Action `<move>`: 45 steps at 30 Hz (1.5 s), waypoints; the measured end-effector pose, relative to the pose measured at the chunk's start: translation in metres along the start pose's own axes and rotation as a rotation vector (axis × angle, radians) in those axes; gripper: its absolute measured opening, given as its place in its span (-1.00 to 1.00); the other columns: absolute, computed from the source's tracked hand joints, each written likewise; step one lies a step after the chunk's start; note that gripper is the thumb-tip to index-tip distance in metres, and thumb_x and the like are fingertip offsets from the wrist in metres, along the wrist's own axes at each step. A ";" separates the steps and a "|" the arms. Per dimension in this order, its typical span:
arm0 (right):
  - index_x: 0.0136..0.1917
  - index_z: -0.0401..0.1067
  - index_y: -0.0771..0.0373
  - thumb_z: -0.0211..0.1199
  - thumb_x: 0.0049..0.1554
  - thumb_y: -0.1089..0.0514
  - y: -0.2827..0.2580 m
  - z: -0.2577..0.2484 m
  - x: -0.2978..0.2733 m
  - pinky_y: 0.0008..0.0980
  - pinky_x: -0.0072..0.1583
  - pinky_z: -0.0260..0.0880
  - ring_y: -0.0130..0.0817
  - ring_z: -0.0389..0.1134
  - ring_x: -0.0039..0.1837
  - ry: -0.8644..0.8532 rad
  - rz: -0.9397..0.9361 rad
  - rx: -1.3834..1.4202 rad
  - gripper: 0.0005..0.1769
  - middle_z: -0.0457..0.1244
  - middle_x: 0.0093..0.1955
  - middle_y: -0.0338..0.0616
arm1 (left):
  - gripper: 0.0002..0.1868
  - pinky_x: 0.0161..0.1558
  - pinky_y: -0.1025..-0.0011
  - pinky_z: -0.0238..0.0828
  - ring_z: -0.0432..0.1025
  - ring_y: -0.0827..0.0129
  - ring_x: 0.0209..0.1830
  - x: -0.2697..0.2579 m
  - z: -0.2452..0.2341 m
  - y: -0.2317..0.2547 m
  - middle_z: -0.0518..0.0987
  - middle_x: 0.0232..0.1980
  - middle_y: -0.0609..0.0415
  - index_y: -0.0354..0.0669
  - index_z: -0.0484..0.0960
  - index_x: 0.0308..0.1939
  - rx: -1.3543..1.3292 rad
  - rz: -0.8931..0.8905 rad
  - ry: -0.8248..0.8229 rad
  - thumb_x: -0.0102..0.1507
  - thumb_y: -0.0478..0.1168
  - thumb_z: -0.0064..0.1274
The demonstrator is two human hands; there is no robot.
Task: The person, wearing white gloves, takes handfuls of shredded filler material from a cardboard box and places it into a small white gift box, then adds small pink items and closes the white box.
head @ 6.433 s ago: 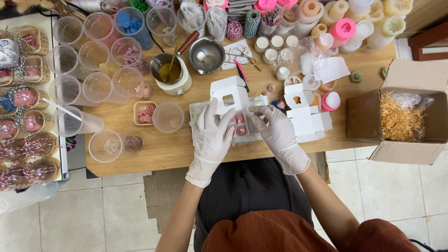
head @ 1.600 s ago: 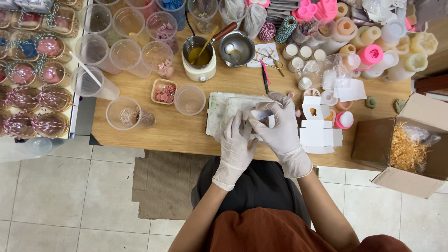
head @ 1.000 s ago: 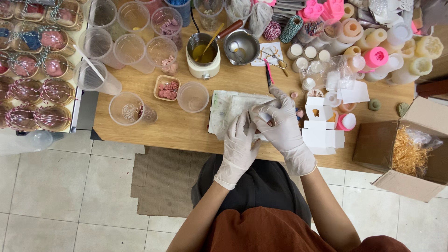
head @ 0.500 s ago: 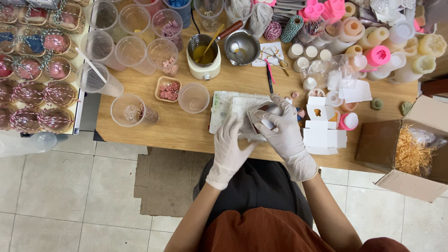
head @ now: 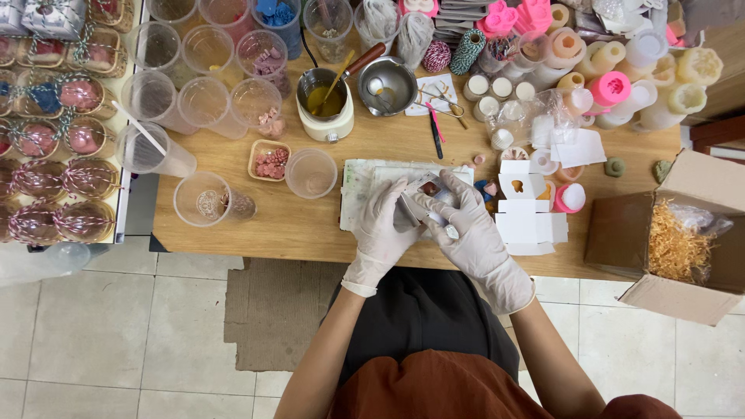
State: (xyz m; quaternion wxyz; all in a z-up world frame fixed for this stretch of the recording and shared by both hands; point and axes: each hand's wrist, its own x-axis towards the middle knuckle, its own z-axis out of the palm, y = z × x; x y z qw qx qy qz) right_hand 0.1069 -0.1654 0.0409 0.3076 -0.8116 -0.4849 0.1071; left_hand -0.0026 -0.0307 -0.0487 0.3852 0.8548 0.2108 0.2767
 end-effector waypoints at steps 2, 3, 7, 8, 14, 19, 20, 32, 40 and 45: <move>0.34 0.52 -0.04 0.32 0.08 0.23 -0.002 0.001 0.000 -0.08 0.49 0.14 0.17 0.13 0.51 0.064 -0.043 -0.051 -0.46 0.09 0.53 0.22 | -0.02 0.43 0.11 0.25 0.34 0.09 0.44 0.003 -0.007 0.006 0.49 0.38 -0.01 -0.07 0.37 0.41 -0.101 0.030 0.008 -0.05 -0.15 0.51; 0.34 0.52 -0.04 0.32 0.08 0.23 -0.004 -0.001 0.000 -0.08 0.49 0.14 0.17 0.13 0.51 0.068 -0.042 -0.051 -0.46 0.09 0.53 0.22 | -0.02 0.43 0.14 0.28 0.34 0.09 0.44 0.004 -0.011 0.010 0.46 0.40 -0.02 -0.12 0.34 0.42 -0.204 0.058 0.016 -0.05 -0.27 0.50; 0.36 0.49 -0.05 0.37 0.00 0.23 -0.020 -0.019 -0.002 -0.07 0.52 0.12 0.13 0.12 0.53 0.103 -0.088 -0.026 -0.37 0.10 0.53 0.17 | -0.07 0.42 0.27 0.44 0.30 0.20 0.51 0.010 -0.020 0.033 0.27 0.53 0.02 -0.07 0.30 0.48 -0.860 -0.187 -0.108 0.05 -0.48 0.33; 0.36 0.48 -0.04 0.40 -0.03 0.20 -0.027 -0.025 -0.002 -0.07 0.50 0.11 0.14 0.11 0.53 0.102 -0.088 -0.037 -0.34 0.10 0.53 0.18 | -0.07 0.44 0.27 0.42 0.28 0.18 0.54 0.011 -0.024 0.037 0.28 0.53 0.01 -0.10 0.33 0.47 -0.753 -0.082 -0.082 0.04 -0.56 0.30; 0.35 0.46 0.00 0.47 -0.13 0.15 -0.062 -0.061 -0.003 -0.02 0.46 0.10 0.13 0.10 0.51 0.109 -0.127 0.013 -0.27 0.06 0.53 0.24 | -0.14 0.34 0.30 0.53 0.27 0.19 0.55 0.015 -0.048 0.060 0.25 0.54 0.00 -0.03 0.46 0.35 -0.661 -0.025 -0.113 0.00 -0.60 0.32; 0.26 0.52 -0.04 0.45 -0.16 0.22 -0.066 -0.081 0.000 -0.07 0.43 0.20 0.10 0.16 0.51 0.140 -0.213 -0.046 -0.33 0.11 0.52 0.19 | -0.16 0.34 0.28 0.51 0.27 0.20 0.54 0.018 -0.064 0.069 0.23 0.56 0.00 -0.03 0.44 0.34 -0.875 -0.080 -0.159 0.02 -0.64 0.25; 0.22 0.55 -0.07 0.49 -0.13 0.23 -0.066 -0.083 0.000 -0.08 0.42 0.21 0.06 0.19 0.50 0.169 -0.276 -0.126 -0.39 0.14 0.50 0.15 | -0.17 0.30 0.30 0.54 0.34 0.22 0.47 0.018 -0.069 0.072 0.22 0.56 0.01 -0.03 0.42 0.34 -0.919 -0.124 -0.238 0.04 -0.62 0.27; 0.12 0.34 0.21 0.65 -0.17 0.16 -0.092 -0.107 0.007 -0.20 0.49 0.24 -0.16 0.18 0.52 0.474 -0.086 0.299 -0.32 0.13 0.42 -0.01 | -0.15 0.21 0.36 0.56 0.43 0.33 0.27 0.029 -0.102 0.111 0.35 0.45 0.06 -0.04 0.32 0.47 -1.125 -0.480 -0.468 0.13 -0.59 0.19; 0.00 0.59 -0.02 0.64 -0.13 0.25 -0.075 -0.099 -0.010 -0.20 0.38 0.36 -0.09 0.29 0.42 0.439 -0.185 -0.036 -0.57 0.22 0.35 0.00 | -0.16 0.23 0.37 0.55 0.44 0.32 0.25 0.034 -0.103 0.115 0.33 0.49 0.12 -0.08 0.35 0.45 -1.104 -0.508 -0.410 0.11 -0.59 0.20; -0.03 0.61 -0.07 0.66 -0.18 0.16 -0.077 -0.104 -0.008 -0.10 0.25 0.31 -0.04 0.30 0.28 0.460 -0.314 -0.207 -0.57 0.26 0.25 0.00 | -0.19 0.19 0.39 0.57 0.47 0.36 0.24 0.034 -0.101 0.120 0.29 0.52 0.13 -0.01 0.40 0.42 -0.955 -0.347 -0.382 0.12 -0.58 0.24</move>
